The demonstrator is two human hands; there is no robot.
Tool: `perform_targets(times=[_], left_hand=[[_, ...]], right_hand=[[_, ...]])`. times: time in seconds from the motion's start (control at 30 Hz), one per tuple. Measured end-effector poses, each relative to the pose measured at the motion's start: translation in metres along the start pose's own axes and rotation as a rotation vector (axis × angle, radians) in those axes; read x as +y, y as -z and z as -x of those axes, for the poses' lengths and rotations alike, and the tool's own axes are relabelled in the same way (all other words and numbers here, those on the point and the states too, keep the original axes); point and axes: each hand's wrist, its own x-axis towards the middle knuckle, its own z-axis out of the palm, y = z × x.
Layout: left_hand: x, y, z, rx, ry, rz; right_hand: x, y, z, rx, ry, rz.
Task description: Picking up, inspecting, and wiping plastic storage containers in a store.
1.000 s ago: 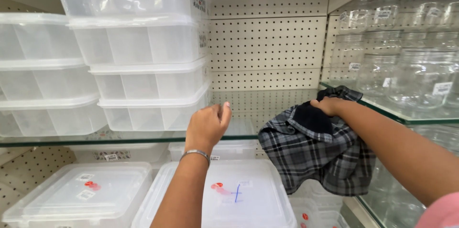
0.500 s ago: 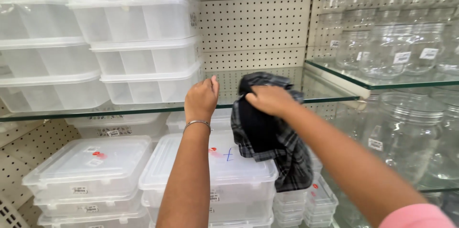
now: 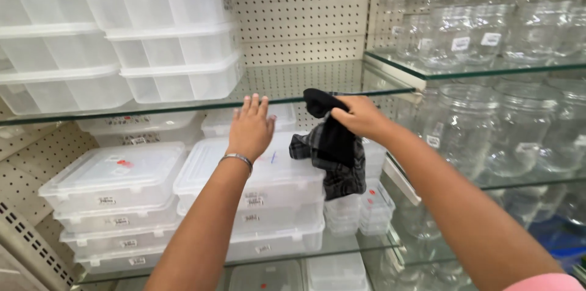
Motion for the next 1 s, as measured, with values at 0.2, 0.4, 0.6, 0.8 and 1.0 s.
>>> perform_targets(times=[0.2, 0.4, 0.6, 0.8, 1.0], left_hand=[[0.105, 0.103, 0.058, -0.316, 0.029, 0.581], [0.157, 0.142, 0.154, -0.297, 0.124, 1.224], [0.162, 0.127, 0.282, -0.592, 0.210, 0.950], [0.184, 0.153, 0.399, -1.144, 0.608, 0.897], [0.211, 0.150, 0.514, -1.164, 1.440, 1.578]], right_hand=[[0.012, 0.031, 0.115, -0.055, -0.024, -0.311], [0.051, -0.033, 0.230, -0.425, 0.054, -0.434], [0.052, -0.100, 0.317, -0.482, -0.175, -0.304], [0.032, -0.150, 0.374, -0.323, -0.824, -0.577], [0.020, -0.183, 0.417, -0.099, -0.659, -1.430]])
